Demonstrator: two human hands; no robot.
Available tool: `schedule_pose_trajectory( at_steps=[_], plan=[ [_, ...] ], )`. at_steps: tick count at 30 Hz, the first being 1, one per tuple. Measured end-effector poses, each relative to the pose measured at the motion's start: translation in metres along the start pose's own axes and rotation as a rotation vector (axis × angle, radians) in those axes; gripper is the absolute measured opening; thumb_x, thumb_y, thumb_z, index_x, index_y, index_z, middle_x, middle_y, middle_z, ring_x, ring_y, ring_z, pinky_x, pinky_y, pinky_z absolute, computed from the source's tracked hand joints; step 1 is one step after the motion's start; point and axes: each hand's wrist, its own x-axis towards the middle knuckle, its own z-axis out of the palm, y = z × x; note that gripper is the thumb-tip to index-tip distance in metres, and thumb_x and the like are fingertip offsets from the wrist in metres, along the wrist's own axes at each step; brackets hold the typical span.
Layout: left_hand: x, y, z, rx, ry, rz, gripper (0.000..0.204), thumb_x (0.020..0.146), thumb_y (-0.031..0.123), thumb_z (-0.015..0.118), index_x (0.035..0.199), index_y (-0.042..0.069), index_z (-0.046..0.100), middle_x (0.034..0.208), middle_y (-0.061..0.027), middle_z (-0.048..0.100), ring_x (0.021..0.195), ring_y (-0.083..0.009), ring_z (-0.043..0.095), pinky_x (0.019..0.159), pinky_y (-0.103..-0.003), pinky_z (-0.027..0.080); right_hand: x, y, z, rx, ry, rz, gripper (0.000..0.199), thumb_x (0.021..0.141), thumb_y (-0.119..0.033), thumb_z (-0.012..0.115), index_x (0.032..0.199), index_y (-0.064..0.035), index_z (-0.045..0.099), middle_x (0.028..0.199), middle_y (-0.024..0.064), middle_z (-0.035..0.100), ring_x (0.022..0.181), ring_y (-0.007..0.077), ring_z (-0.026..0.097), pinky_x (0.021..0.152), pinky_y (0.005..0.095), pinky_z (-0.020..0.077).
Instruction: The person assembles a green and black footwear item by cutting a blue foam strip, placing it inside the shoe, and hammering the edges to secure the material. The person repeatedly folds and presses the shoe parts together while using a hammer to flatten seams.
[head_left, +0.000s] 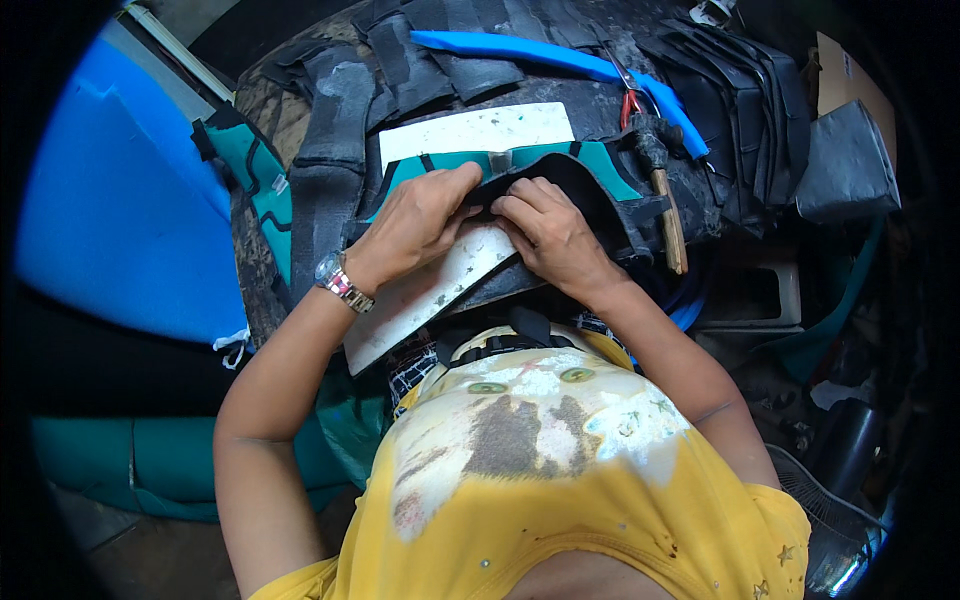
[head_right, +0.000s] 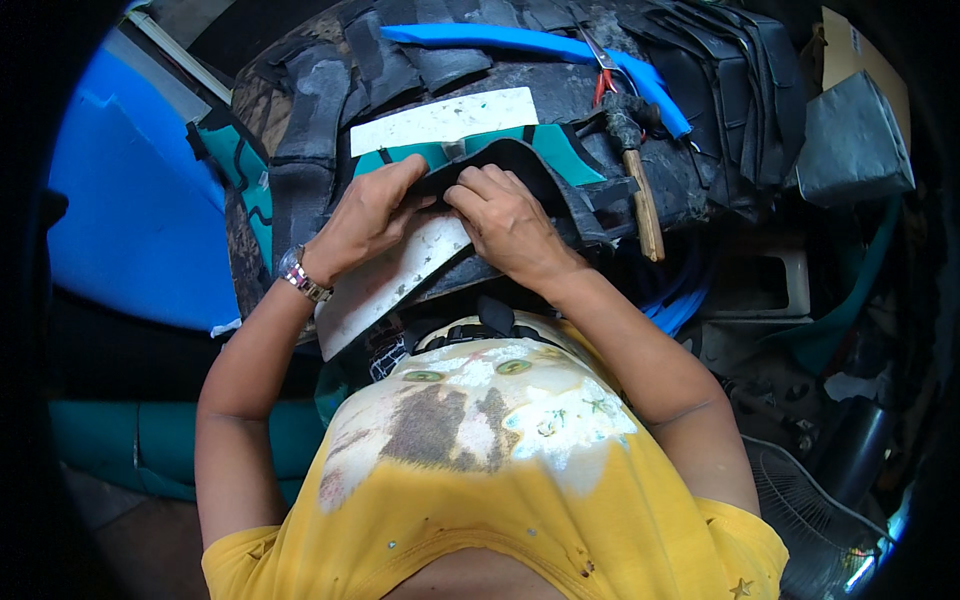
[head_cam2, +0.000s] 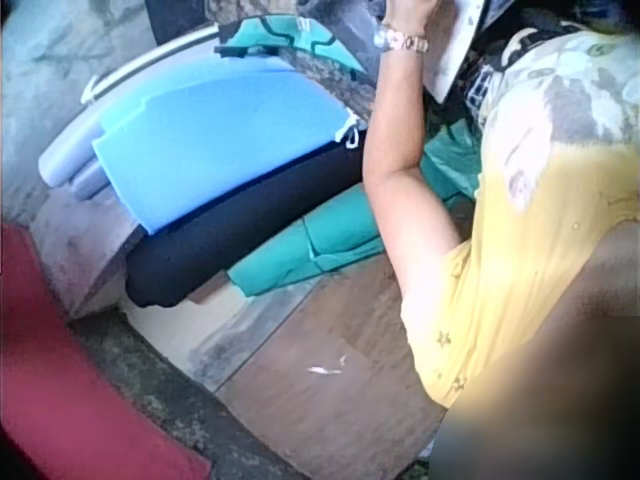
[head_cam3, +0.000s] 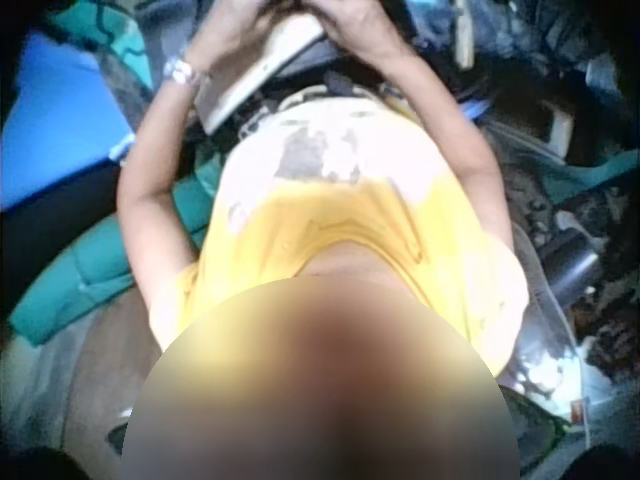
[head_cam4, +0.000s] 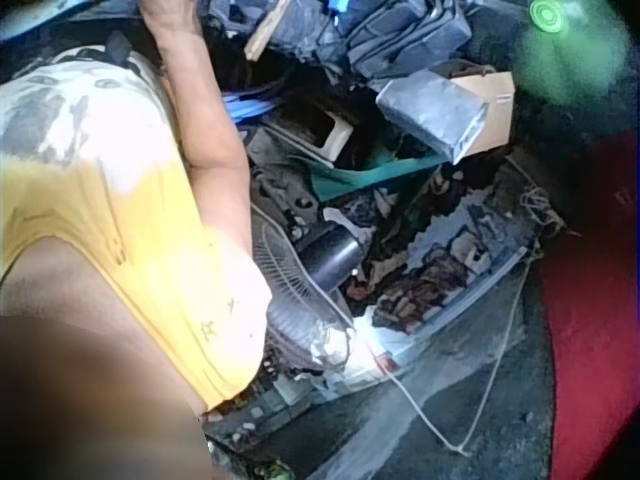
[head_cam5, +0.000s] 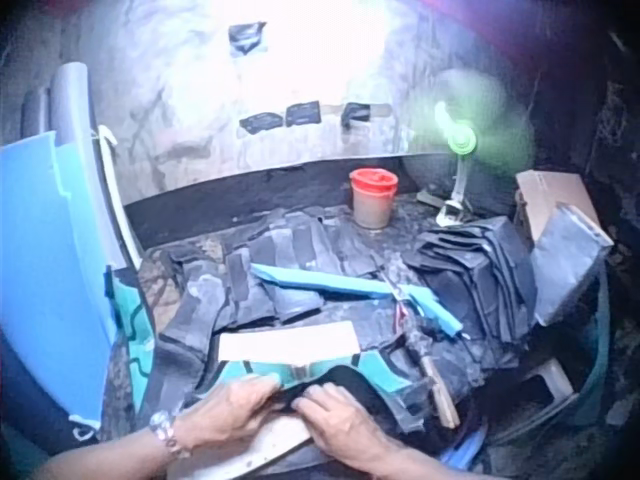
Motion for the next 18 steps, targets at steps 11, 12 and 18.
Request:
schedule_pose_trajectory(
  at_steps=[11,12,18],
  plan=[
    [0.007,0.003,0.006,0.161,-0.058,-0.116,0.024,0.089,0.008,0.063,0.105,-0.001,0.047,0.085,-0.0265,0.064,0.081,-0.0468,0.063,0.067,-0.052,0.049,0.013,-0.013,-0.003,-0.019,-0.171,0.035,0.023,0.08,0.0,0.065,0.103,-0.0016,0.063,0.101,0.0133,0.055,0.098,0.0328,0.055,0.086,0.0417,0.0464],
    [0.008,0.001,0.005,0.115,-0.126,-0.261,0.026,0.089,0.009,0.064,0.107,-0.001,0.049,0.085,-0.0277,0.064,0.083,-0.0476,0.063,0.069,-0.053,0.05,0.014,-0.012,0.0,0.031,-0.13,0.011,0.024,0.08,0.0,0.064,0.104,-0.0011,0.063,0.102,0.0135,0.055,0.098,0.033,0.055,0.086,0.0418,0.0467],
    [-0.01,-0.002,-0.004,-0.006,-0.004,-0.101,0.034,0.082,0.006,0.072,0.109,-0.002,0.054,0.092,-0.0238,0.061,0.091,-0.0444,0.06,0.078,-0.048,0.049,0.013,-0.002,0.006,0.116,-0.076,-0.012,0.019,0.082,0.0,0.067,0.101,-0.0012,0.064,0.097,0.0134,0.057,0.093,0.0329,0.057,0.083,0.0419,0.049]
  ],
)
